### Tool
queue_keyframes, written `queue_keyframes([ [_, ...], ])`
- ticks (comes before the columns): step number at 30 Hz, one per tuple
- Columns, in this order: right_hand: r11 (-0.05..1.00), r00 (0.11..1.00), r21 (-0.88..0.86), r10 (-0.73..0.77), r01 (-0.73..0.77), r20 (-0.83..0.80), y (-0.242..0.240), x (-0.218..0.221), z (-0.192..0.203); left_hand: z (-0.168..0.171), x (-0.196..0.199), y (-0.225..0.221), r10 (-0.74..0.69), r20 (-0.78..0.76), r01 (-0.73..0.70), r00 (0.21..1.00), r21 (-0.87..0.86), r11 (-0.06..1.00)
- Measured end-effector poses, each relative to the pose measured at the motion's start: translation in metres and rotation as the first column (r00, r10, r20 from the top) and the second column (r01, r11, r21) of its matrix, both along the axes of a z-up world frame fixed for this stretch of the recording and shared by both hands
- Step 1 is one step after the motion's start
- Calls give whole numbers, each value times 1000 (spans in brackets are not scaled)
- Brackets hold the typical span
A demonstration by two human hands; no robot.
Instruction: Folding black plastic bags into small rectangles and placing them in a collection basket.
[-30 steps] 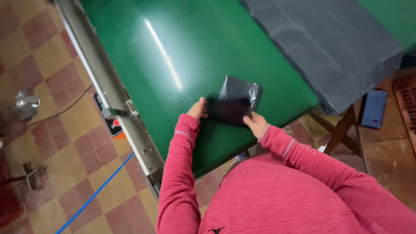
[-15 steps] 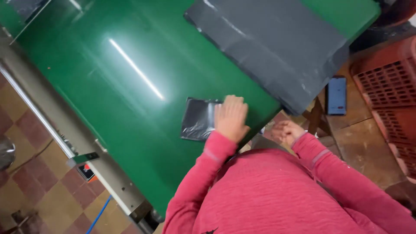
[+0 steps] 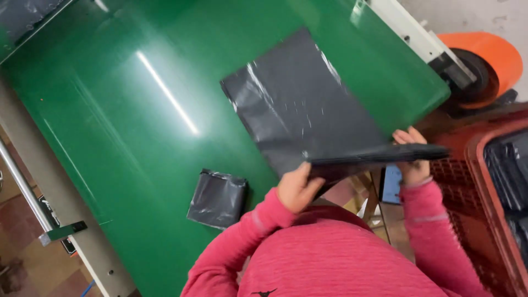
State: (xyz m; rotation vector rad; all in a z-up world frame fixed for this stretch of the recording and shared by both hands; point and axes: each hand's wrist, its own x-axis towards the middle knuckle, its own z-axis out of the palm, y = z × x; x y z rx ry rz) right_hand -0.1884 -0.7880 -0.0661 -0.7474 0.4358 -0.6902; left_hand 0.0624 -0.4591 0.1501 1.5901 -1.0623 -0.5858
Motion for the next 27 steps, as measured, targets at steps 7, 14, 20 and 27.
queue_keyframes([
  [7,532,898,-750,50,-394,-436,-57,259,104,-102,179,-36,508,-54,-510,860,-25,860],
  [14,-180,740,-735,-356,-654,-571,-59,396,113,-148,226,-44,647,242,-686,723,368,628],
  [20,-349,493,-375,-362,-859,-791,-43,447,99,-114,163,-56,635,308,-705,708,285,649],
  [27,-402,957,-873,-204,-274,-207,17,317,178,-133,143,-24,325,-943,-569,-70,305,764],
])
